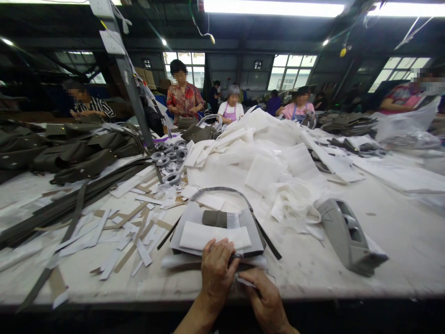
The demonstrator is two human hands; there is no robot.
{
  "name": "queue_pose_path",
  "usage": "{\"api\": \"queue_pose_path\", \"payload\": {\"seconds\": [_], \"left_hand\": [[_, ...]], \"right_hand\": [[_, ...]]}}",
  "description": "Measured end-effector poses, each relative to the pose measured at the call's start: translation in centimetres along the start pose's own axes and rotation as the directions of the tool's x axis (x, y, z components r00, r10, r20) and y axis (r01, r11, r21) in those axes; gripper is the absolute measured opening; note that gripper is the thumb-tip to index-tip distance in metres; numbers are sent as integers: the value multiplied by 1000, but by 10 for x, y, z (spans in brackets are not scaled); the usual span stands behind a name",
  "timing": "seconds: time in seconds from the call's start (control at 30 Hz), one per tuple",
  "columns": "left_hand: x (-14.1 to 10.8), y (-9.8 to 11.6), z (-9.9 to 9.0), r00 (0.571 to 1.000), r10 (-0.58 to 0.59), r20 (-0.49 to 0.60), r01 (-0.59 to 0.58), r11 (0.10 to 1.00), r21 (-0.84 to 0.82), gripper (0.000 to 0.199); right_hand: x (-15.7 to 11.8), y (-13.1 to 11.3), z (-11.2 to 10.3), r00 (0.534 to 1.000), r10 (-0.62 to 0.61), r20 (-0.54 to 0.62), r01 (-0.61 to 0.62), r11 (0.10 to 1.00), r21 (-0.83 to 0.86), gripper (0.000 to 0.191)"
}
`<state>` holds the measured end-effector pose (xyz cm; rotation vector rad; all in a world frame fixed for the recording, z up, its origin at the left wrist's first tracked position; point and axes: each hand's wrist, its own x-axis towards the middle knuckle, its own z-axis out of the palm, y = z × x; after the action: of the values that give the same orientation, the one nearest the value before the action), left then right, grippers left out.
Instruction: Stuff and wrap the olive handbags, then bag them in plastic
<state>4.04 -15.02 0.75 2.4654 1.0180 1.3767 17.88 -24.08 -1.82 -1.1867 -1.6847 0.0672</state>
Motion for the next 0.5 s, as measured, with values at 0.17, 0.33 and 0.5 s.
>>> {"api": "queue_pose_path", "payload": {"seconds": [0.17, 0.33, 0.5], "left_hand": [[0, 1, 1, 1000, 21, -8, -20, 999, 49, 18], [1, 1, 5, 1000, 12, -25, -10, 996, 88, 16], [-2, -2, 4, 995, 90, -48, -87, 995, 57, 20]], "right_hand": [[7, -9, -10, 979, -149, 139, 142, 988, 63, 36], [5, -12, -15, 957, -209, 201, 203, 978, 51, 31], [38, -17, -25, 940, -218, 263, 219, 975, 26, 36]]}}
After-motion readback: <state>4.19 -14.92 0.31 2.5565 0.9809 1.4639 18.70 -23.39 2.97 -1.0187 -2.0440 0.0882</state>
